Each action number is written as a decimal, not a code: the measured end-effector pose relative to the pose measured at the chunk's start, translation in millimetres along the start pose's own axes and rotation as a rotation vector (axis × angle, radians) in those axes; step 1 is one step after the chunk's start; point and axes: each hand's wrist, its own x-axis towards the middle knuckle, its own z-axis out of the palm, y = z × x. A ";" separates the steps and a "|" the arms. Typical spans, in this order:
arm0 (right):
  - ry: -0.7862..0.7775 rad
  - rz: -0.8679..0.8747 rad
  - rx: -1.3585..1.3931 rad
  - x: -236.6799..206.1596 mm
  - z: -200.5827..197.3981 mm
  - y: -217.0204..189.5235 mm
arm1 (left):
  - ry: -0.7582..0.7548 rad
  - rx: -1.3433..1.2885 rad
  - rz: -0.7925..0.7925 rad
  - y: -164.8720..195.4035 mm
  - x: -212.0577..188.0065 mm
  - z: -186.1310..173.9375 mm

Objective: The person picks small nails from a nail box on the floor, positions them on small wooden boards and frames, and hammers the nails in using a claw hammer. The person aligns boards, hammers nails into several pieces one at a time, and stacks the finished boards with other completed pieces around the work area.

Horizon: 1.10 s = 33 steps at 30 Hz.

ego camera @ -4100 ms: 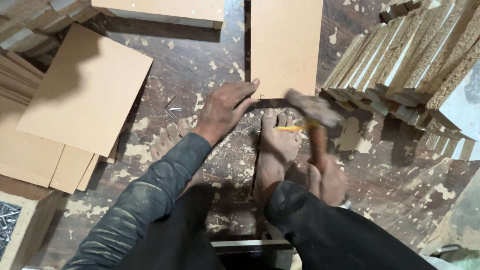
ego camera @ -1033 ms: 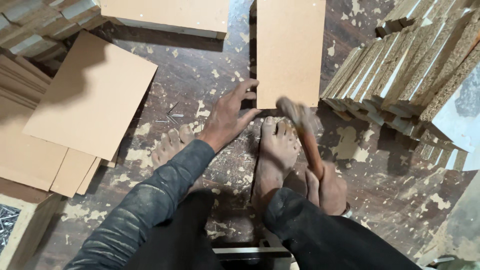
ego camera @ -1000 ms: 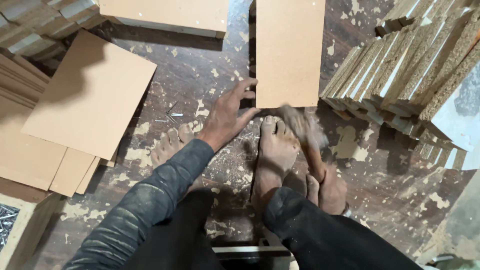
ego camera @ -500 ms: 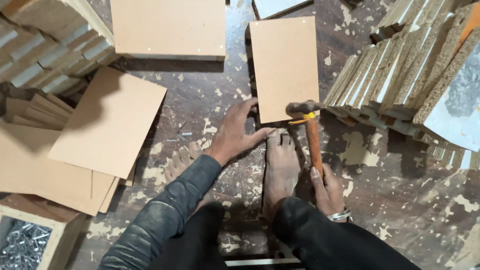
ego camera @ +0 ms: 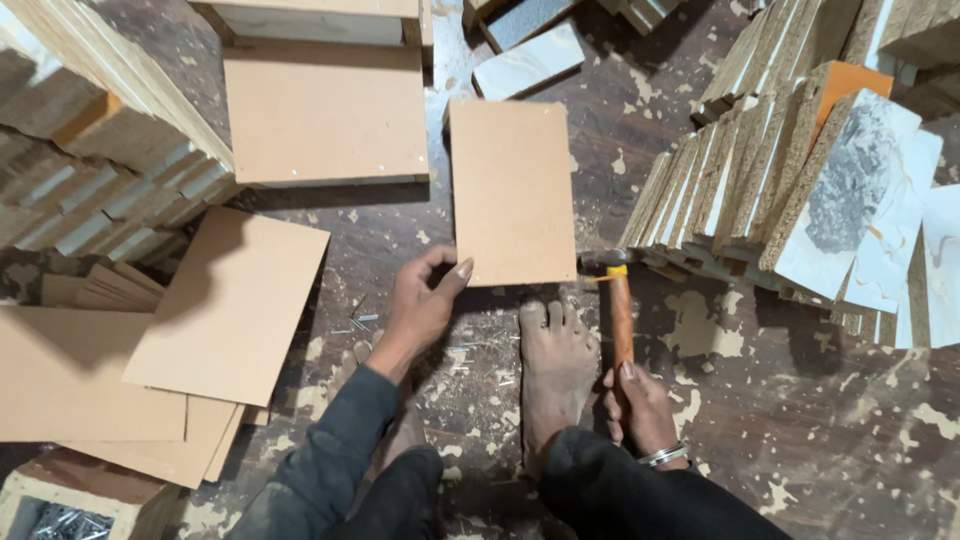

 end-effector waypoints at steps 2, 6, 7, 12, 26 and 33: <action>0.014 0.027 -0.119 3.7 -0.2 -5.6 | -0.030 -0.032 -0.021 7.2 -8.1 -9.4; 0.183 -0.214 -0.903 4.4 -0.8 -20.1 | -0.049 0.134 -0.068 22.0 -22.2 -23.6; 0.249 -0.283 -1.153 1.3 0.6 -27.4 | -0.068 0.172 -0.050 26.2 -24.9 -27.1; 0.326 -0.711 -1.129 -24.7 28.5 -80.5 | -0.212 0.271 0.132 56.7 -27.6 -49.5; -0.085 -0.783 -0.451 1.4 92.4 -131.0 | -0.591 0.427 -0.063 116.6 -7.2 -95.1; -0.022 -0.730 -0.546 27.8 81.8 -111.7 | -0.634 0.303 -0.182 106.2 -0.9 -89.2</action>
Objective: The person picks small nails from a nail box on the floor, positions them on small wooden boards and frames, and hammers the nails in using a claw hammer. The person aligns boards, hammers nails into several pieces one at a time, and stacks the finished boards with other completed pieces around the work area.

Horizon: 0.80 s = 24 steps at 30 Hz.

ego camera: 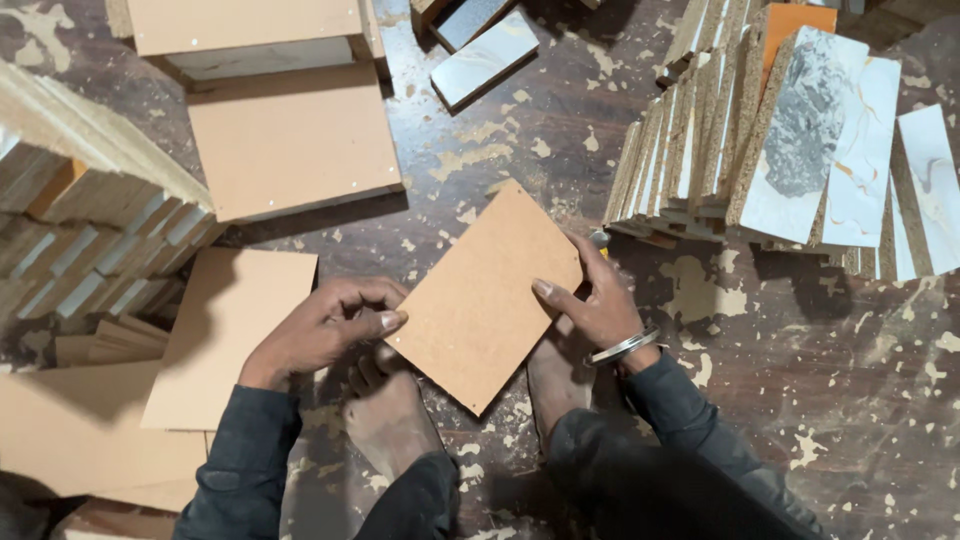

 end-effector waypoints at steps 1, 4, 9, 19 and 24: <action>-0.010 0.015 0.054 0.9 -1.2 3.8 | -0.020 -0.045 -0.022 -2.2 4.4 -0.5; -0.025 0.150 0.115 0.8 -6.3 12.0 | -0.006 -0.056 0.028 -10.2 14.7 -0.2; -0.026 0.172 0.178 -4.5 -10.5 15.3 | 0.256 0.045 0.168 -25.1 19.6 6.1; -0.096 0.374 0.389 -15.3 2.3 8.7 | 0.564 -0.308 0.038 -52.2 31.7 33.7; -0.048 0.382 0.492 -13.2 -1.8 9.1 | 0.656 -0.223 0.205 -61.9 35.1 38.2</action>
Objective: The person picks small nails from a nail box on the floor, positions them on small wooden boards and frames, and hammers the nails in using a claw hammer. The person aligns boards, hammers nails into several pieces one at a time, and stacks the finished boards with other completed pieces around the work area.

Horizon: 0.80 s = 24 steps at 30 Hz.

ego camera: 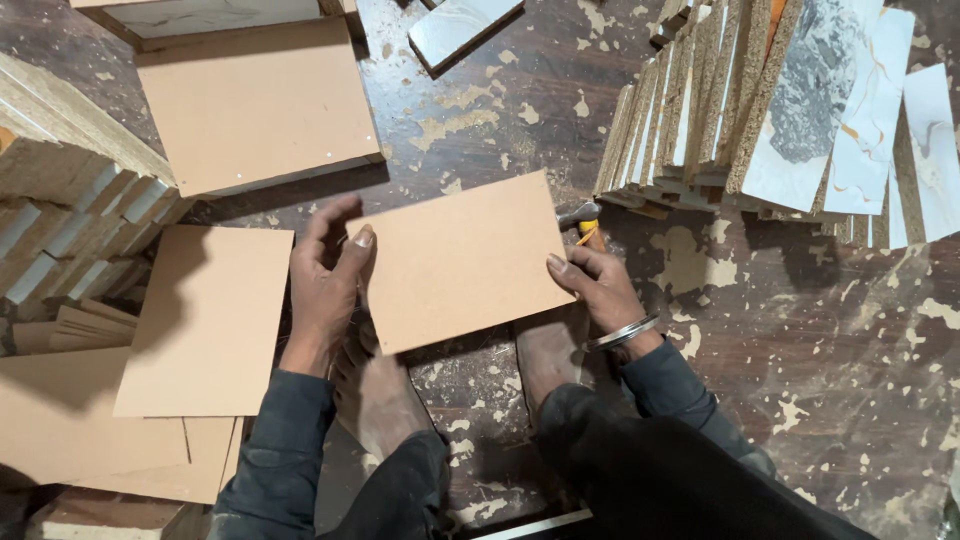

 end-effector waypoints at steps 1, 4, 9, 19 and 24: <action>0.027 0.003 -0.021 -1.3 -1.4 -0.3 | 0.004 -0.005 0.025 -3.4 -1.4 -0.1; 0.076 0.030 -0.050 -5.9 -3.0 0.2 | -0.033 -0.130 -0.037 -12.8 -7.9 -5.5; 0.114 0.042 0.200 -10.4 1.8 1.3 | -0.130 -0.248 -0.225 -22.6 -15.5 -2.0; 0.138 0.035 0.256 0.5 12.7 -2.4 | -0.143 -0.278 -0.146 -17.6 -6.4 3.2; 0.127 0.032 0.127 -3.2 7.6 17.0 | -0.098 -0.294 -0.294 -27.8 -21.2 3.6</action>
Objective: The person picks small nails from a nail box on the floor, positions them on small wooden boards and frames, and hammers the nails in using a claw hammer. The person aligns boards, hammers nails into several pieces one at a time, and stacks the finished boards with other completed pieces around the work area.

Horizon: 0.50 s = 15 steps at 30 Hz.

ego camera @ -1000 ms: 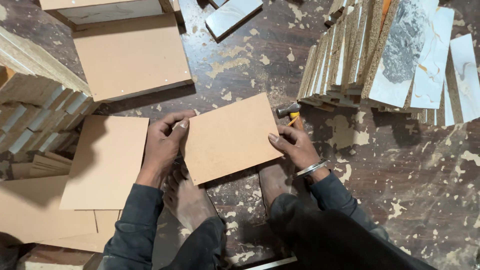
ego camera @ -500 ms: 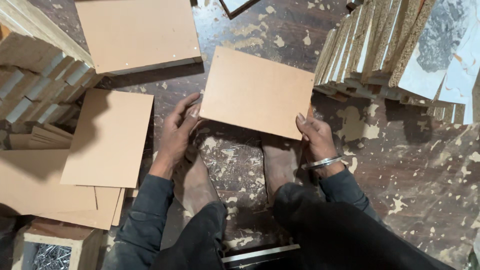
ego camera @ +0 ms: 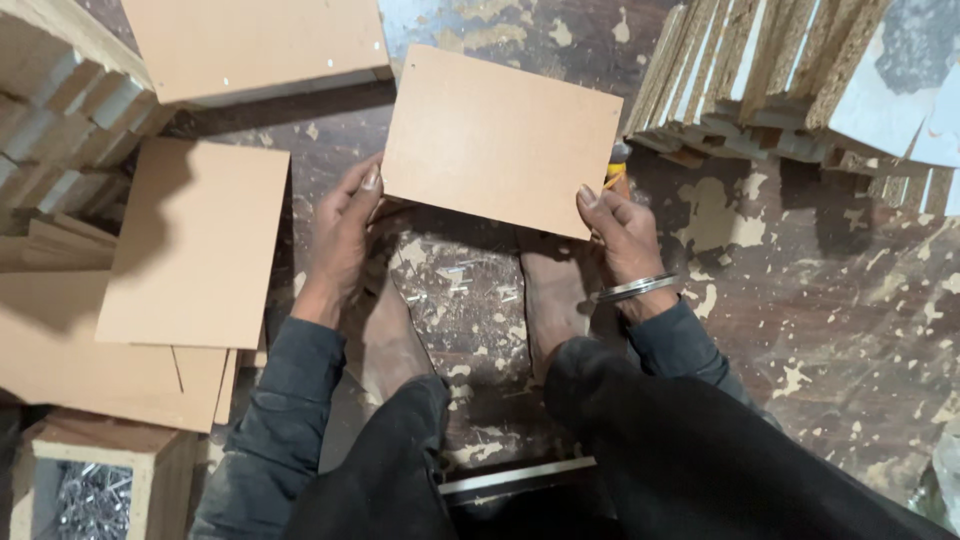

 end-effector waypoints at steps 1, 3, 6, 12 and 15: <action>0.000 0.009 -0.001 -0.6 -1.5 4.4 | 0.004 0.015 0.009 -2.9 -2.7 -0.7; -0.010 0.014 0.006 0.5 -3.0 10.4 | 0.013 0.030 0.023 -5.8 -3.2 -2.9; 0.000 0.025 -0.078 2.3 -5.1 13.2 | 0.036 0.028 -0.031 -8.2 -4.0 -3.7; 0.043 -0.041 -0.373 8.6 -15.4 16.5 | 0.060 0.178 0.064 -3.4 -0.8 0.0; 0.088 -0.162 -0.681 5.2 -13.0 14.8 | 0.116 0.520 0.173 5.5 -7.4 4.1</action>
